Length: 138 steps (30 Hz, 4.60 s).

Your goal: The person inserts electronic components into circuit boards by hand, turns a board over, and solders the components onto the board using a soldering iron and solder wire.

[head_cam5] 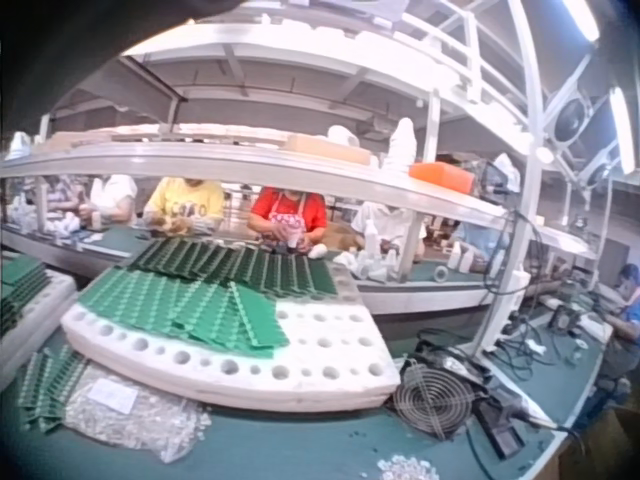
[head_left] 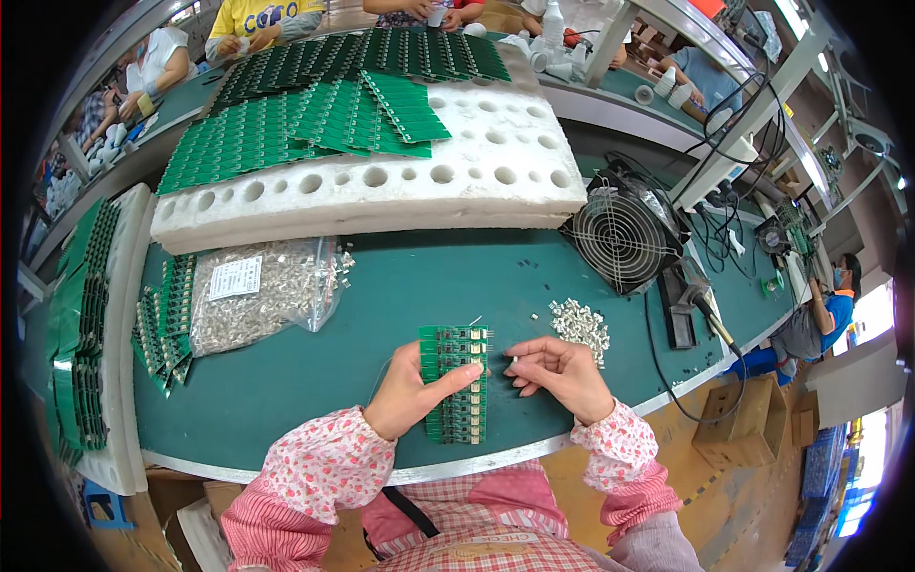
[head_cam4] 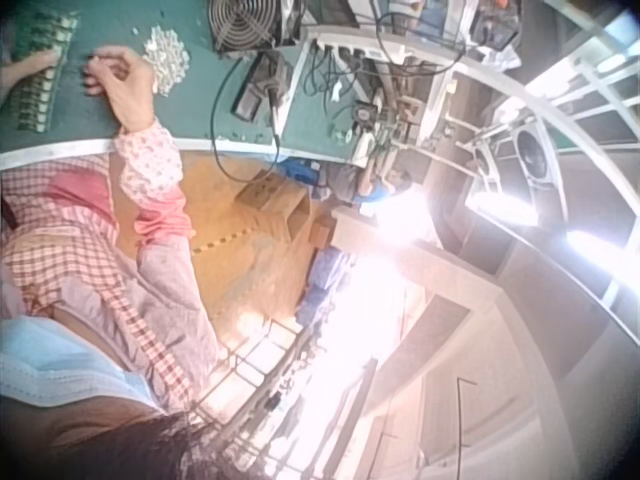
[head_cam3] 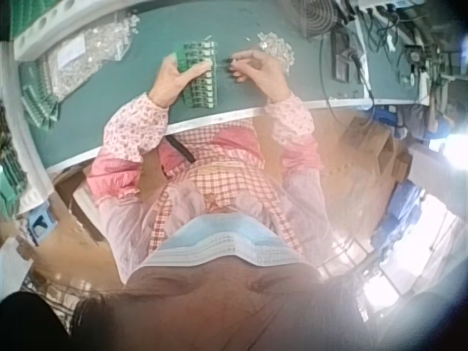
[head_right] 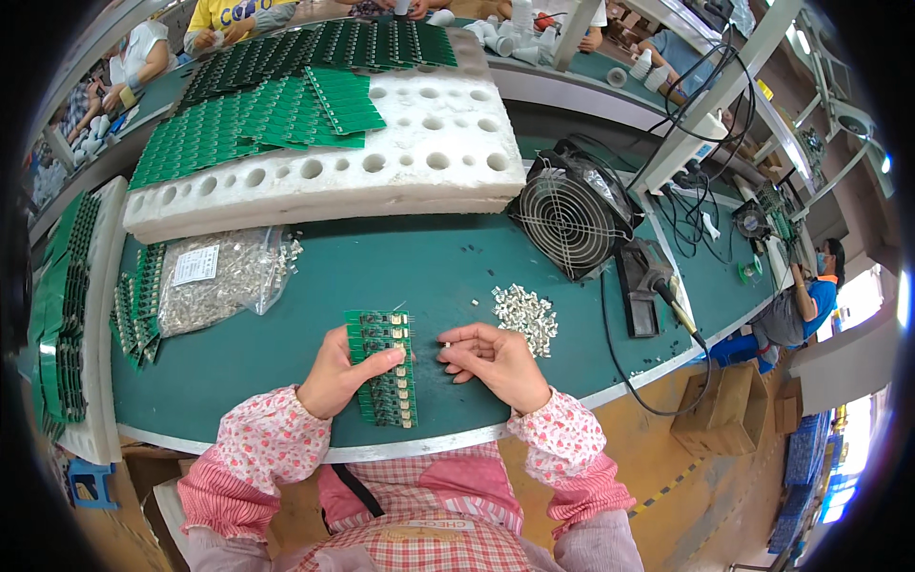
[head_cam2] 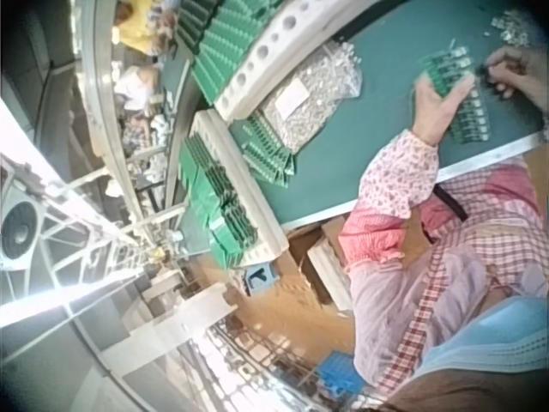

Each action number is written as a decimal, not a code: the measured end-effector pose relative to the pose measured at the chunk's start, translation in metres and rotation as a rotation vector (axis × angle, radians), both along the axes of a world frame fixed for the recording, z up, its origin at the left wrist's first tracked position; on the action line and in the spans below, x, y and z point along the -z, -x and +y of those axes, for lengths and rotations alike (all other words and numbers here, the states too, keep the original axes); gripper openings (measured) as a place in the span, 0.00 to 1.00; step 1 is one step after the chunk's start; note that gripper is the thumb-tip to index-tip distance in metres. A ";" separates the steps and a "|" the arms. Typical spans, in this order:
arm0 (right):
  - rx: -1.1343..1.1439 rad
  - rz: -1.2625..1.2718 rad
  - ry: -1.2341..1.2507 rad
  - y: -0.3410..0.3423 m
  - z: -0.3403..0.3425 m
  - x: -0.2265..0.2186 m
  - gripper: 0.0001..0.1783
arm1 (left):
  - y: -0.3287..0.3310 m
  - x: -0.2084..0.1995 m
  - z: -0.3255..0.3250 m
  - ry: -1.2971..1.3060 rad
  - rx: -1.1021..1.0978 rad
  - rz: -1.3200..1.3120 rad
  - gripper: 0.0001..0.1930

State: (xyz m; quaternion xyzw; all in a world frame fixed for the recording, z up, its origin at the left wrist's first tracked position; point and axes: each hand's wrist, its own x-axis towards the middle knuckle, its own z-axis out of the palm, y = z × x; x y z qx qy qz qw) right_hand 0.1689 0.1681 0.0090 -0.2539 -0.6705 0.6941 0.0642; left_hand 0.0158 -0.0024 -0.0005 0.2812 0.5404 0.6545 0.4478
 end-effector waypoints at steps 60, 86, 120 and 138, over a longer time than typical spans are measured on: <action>0.202 0.308 0.087 0.026 -0.057 0.010 0.09 | -0.014 -0.007 -0.003 -0.037 -0.233 0.238 0.12; 0.142 0.060 -1.501 0.015 0.028 0.014 0.07 | -0.007 -0.001 0.002 -0.036 -0.156 -0.058 0.14; 0.205 0.280 0.175 0.022 -0.041 0.005 0.09 | -0.006 0.005 0.001 -0.006 -0.106 0.089 0.12; 0.200 0.457 0.012 0.017 -0.054 0.022 0.11 | -0.011 -0.004 -0.001 -0.037 -0.061 0.278 0.14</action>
